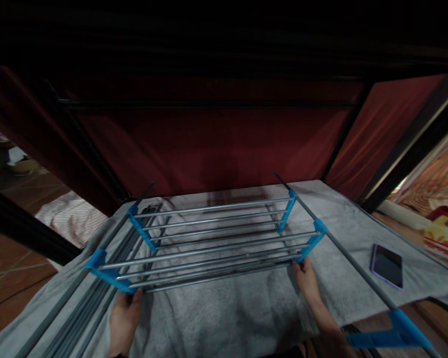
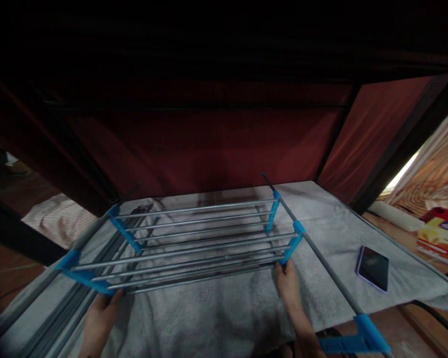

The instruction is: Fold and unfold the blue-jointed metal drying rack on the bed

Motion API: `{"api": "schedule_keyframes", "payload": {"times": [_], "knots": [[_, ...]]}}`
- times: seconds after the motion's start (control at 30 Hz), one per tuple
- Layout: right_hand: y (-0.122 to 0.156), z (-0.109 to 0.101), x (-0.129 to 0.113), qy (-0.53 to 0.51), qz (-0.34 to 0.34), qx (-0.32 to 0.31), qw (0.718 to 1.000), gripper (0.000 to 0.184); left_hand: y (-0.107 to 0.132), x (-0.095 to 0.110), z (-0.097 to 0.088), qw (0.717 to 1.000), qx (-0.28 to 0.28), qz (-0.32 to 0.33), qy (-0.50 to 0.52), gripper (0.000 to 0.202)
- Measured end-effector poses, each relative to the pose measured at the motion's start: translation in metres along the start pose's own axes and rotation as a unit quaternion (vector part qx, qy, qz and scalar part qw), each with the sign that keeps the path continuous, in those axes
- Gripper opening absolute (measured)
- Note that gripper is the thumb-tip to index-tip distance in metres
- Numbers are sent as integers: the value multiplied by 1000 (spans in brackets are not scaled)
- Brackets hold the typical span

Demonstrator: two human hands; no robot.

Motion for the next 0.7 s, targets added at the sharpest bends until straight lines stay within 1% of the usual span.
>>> {"api": "schedule_keyframes", "payload": {"times": [0.1, 0.2, 0.3, 0.4, 0.5, 0.57, 0.63, 0.7], "knots": [[-2, -2, 0, 13, 7, -3, 1000, 43, 4, 5, -2, 999, 9, 22, -35, 26], [-4, -5, 4, 31, 13, 0, 999, 51, 8, 8, 1, 997, 12, 26, -67, 29], [-6, -8, 8, 44, 15, 5, 999, 54, 8, 8, 6, 997, 18, 30, -62, 30], [-8, -9, 11, 53, 13, 9, 998, 55, 5, 3, 9, 997, 46, 30, -55, 27], [-10, -12, 16, 60, 13, 18, 998, 55, 0, -6, 13, 997, 69, 21, -33, 25], [-12, -13, 22, 65, 7, 14, 998, 55, -2, -12, 16, 997, 73, 25, -2, 24], [-14, -13, 30, 70, -2, -2, 998, 56, 0, -14, 19, 996, 71, 33, 34, 27], [-18, -14, 40, 78, -8, -15, 997, 55, 2, -18, 22, 995, 70, 26, 64, 33]]}}
Point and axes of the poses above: each hand's wrist, its own y-axis away from the middle knuckle, its own z-axis out of the palm, x = y × z, the point moved 8 cm from there along -y, towards the middle knuckle, and after that the axes turned 1 degree about -y, right-handed, at the moved point
